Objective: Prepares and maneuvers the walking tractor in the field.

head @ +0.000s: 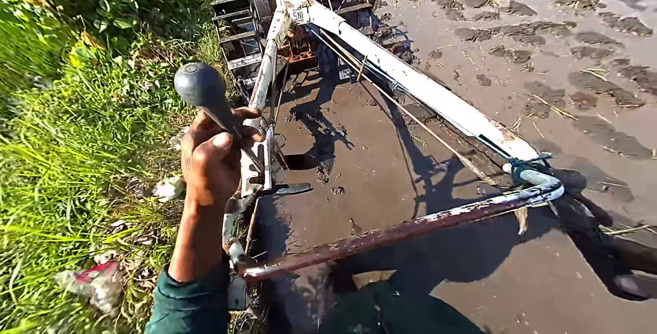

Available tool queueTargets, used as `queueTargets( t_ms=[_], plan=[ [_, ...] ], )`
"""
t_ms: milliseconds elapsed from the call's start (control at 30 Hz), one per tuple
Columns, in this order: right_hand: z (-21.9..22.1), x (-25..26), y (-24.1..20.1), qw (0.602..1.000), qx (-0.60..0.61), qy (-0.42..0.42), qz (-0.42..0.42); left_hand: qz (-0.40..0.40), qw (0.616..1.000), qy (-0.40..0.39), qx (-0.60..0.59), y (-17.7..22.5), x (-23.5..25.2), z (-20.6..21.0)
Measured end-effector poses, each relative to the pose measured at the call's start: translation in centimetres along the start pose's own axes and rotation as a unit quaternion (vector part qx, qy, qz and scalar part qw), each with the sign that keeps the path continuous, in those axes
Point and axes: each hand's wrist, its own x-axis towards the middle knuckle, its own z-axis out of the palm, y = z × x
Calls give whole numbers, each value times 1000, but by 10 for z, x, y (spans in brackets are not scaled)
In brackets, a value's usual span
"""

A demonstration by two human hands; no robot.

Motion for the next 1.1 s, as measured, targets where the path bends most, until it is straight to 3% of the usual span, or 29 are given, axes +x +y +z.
queueTargets(
  t_ms=[33,100,167,233,300,333,433,467,533,600,667,733,800,867,967,1033,1100],
  plan=[
    [11,14,25,1000,-13,-18,-2,-4,1000,-30,-10,5,7,-2],
    [23,50,73,999,-19,31,-37,-9,996,-78,32,15,22,-4],
    [19,80,91,996,30,56,-61,-10,999,-47,21,15,39,-3],
    [16,93,71,989,128,5,-71,-14,1000,3,25,18,54,6],
    [28,118,59,954,265,-76,-117,-34,998,53,-4,17,59,16],
    [31,138,66,937,292,-130,-141,-30,998,52,-25,14,60,17],
    [31,169,68,931,259,-239,-98,16,996,35,-77,-9,40,12],
    [37,169,60,942,246,-220,-62,28,995,44,-85,-16,32,10],
    [51,179,43,968,247,-49,-17,57,991,47,-115,-36,38,-8],
    [16,220,42,954,222,-174,-104,81,982,49,-166,-57,64,-13],
    [38,228,-21,977,209,6,-35,76,980,29,-182,-66,104,-22],
    [12,276,-17,985,141,-10,-101,82,994,48,-57,-80,152,-36],
    [-4,322,-15,992,67,45,-97,13,983,23,181,-85,153,-78],
    [-17,357,-36,993,26,78,-82,-165,939,8,301,-89,96,-115],
    [-3,371,-86,995,18,71,-66,-416,891,59,173,-131,10,-160],
    [22,362,-133,996,27,55,-61,-464,871,151,52,-167,-6,-194],
    [56,349,-174,997,36,14,-73,-465,866,181,-29,-191,7,-246]
  ],
)
